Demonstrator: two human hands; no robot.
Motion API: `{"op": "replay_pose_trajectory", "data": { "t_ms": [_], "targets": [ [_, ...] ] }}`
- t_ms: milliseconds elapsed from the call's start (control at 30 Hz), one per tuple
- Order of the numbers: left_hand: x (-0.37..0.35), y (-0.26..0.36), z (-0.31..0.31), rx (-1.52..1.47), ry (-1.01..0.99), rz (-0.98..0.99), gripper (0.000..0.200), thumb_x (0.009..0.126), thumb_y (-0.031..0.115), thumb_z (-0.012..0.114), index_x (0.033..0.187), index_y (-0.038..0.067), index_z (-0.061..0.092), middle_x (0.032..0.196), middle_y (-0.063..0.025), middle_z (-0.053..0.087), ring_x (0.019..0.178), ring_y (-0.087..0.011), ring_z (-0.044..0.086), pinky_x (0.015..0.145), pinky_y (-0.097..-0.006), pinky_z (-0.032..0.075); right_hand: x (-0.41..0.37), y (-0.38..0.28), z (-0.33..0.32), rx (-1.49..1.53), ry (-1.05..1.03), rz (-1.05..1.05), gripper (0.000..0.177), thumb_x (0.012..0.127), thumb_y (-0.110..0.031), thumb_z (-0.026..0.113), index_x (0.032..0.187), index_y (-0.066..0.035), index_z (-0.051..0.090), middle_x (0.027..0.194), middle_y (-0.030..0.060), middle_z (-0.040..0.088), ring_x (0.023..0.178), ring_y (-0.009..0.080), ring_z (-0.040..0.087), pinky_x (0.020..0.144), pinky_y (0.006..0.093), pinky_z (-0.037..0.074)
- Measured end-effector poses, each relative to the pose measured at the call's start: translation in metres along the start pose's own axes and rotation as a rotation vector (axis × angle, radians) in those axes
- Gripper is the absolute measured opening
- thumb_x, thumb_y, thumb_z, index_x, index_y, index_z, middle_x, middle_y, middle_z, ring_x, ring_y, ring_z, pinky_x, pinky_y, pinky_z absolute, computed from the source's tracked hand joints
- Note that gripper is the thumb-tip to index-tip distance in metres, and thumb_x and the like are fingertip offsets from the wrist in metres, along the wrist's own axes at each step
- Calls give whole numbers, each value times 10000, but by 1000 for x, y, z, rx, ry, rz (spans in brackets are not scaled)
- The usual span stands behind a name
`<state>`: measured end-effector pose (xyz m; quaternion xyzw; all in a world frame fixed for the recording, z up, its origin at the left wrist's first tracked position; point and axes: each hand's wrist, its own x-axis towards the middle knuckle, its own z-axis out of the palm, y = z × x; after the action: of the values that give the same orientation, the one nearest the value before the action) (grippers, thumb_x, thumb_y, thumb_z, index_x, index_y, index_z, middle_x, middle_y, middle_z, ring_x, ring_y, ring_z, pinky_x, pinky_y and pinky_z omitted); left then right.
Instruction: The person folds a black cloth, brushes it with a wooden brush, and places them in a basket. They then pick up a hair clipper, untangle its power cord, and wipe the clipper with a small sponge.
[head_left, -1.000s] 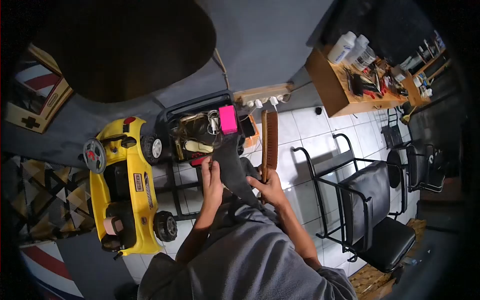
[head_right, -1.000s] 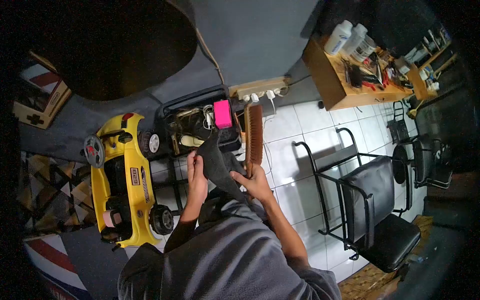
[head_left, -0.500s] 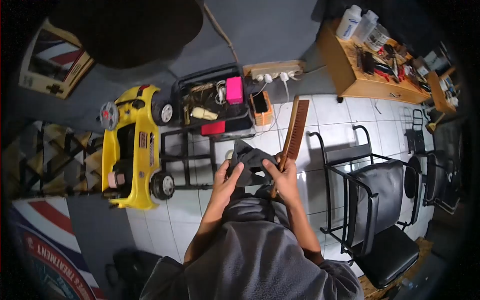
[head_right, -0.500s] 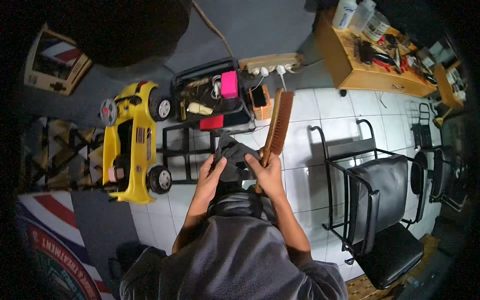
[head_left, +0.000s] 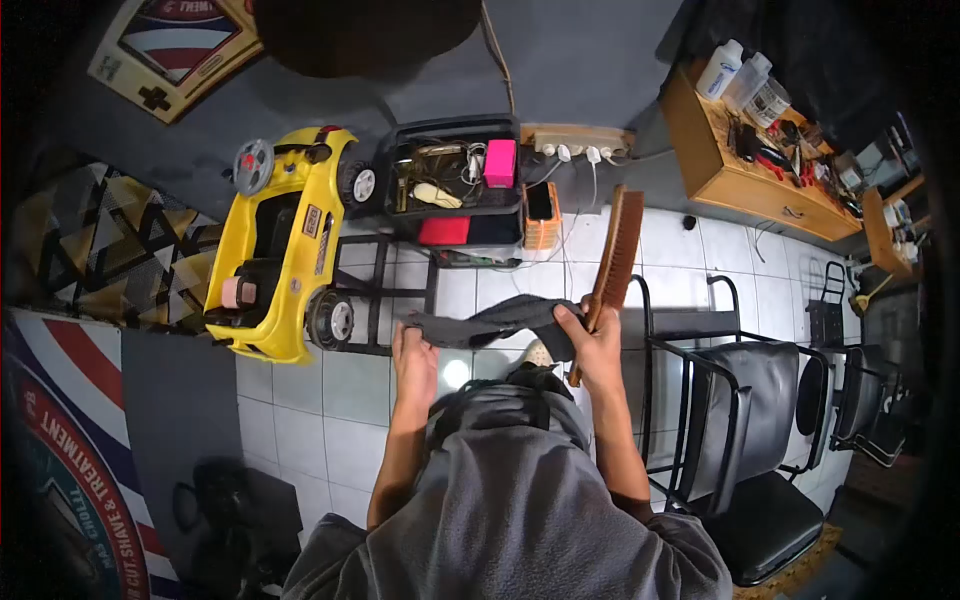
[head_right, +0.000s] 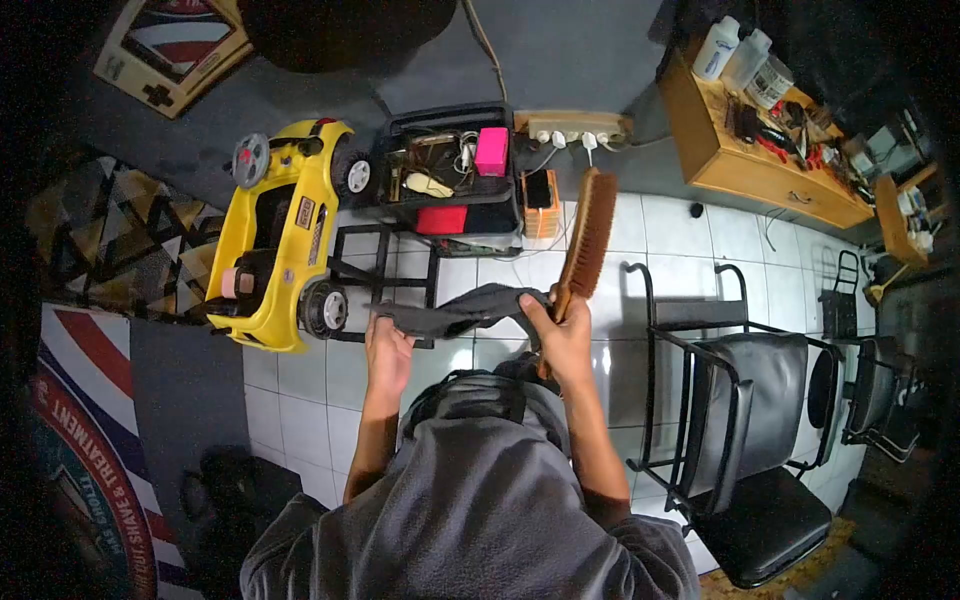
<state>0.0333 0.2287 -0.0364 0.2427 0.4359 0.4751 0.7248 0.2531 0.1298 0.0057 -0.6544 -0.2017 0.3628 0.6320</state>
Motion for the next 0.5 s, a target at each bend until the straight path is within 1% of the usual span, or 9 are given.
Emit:
{"op": "replay_pose_trajectory", "data": {
  "t_ms": [33,67,167,200,233,300,333,433,500],
  "targets": [
    [-3,4,-8,0,16,0,168,941,88,503,1103,108,542,889,40,569,802,-60,542,837,-268,463,-8,-4,3,31,11,12,269,849,-169,750,840,-55,507,705,-36,492,623,47,462,545,223,379],
    [-5,4,-17,-80,89,-19,136,949,123,536,1082,96,546,808,65,512,744,-36,490,721,-226,423,-11,6,2,60,-3,13,278,846,-164,754,877,-50,502,721,-31,502,631,50,478,554,217,394],
    [-44,32,-35,602,-82,271,148,940,145,596,1058,71,547,754,77,447,700,-19,417,626,-198,335,-28,22,8,107,13,8,282,841,-159,759,890,-46,506,745,-31,495,642,52,457,536,218,370],
    [-53,36,-46,601,-189,283,166,923,150,647,1028,67,549,710,82,380,674,-9,348,589,-190,270,-39,14,10,100,-6,46,285,840,-164,760,899,-41,510,744,-34,483,643,53,441,534,220,361],
    [-63,40,-56,632,-231,262,294,871,153,713,1091,65,539,769,55,436,709,-36,395,627,-204,325,-50,14,13,70,-44,31,290,836,-168,764,899,-40,511,742,-34,480,641,53,439,533,219,360],
    [-77,30,-75,821,-254,520,479,799,176,779,1179,57,512,872,-6,512,790,-105,486,704,-250,399,-73,15,18,14,-107,-2,301,828,-175,772,901,-38,515,736,-33,474,636,53,435,532,218,360],
    [-88,33,-76,1012,-261,637,651,734,190,821,1264,53,467,1028,-80,572,930,-210,561,820,-340,449,-90,14,21,-134,-122,-19,315,812,-181,787,887,-46,513,735,-30,481,638,56,444,538,217,371],
    [-113,26,-76,1041,-624,749,528,690,209,837,1112,16,583,1080,-137,616,1012,-342,581,892,-425,455,-145,11,26,-366,-303,42,377,769,-171,810,967,7,543,852,28,562,792,114,536,693,254,454],
    [-142,13,-73,1092,-695,560,426,717,194,804,1036,-10,608,1050,-173,623,988,-377,580,863,-421,469,-175,23,24,-296,-435,-16,357,752,-97,776,1019,35,579,917,63,602,865,144,559,761,292,472]
  ]
}}
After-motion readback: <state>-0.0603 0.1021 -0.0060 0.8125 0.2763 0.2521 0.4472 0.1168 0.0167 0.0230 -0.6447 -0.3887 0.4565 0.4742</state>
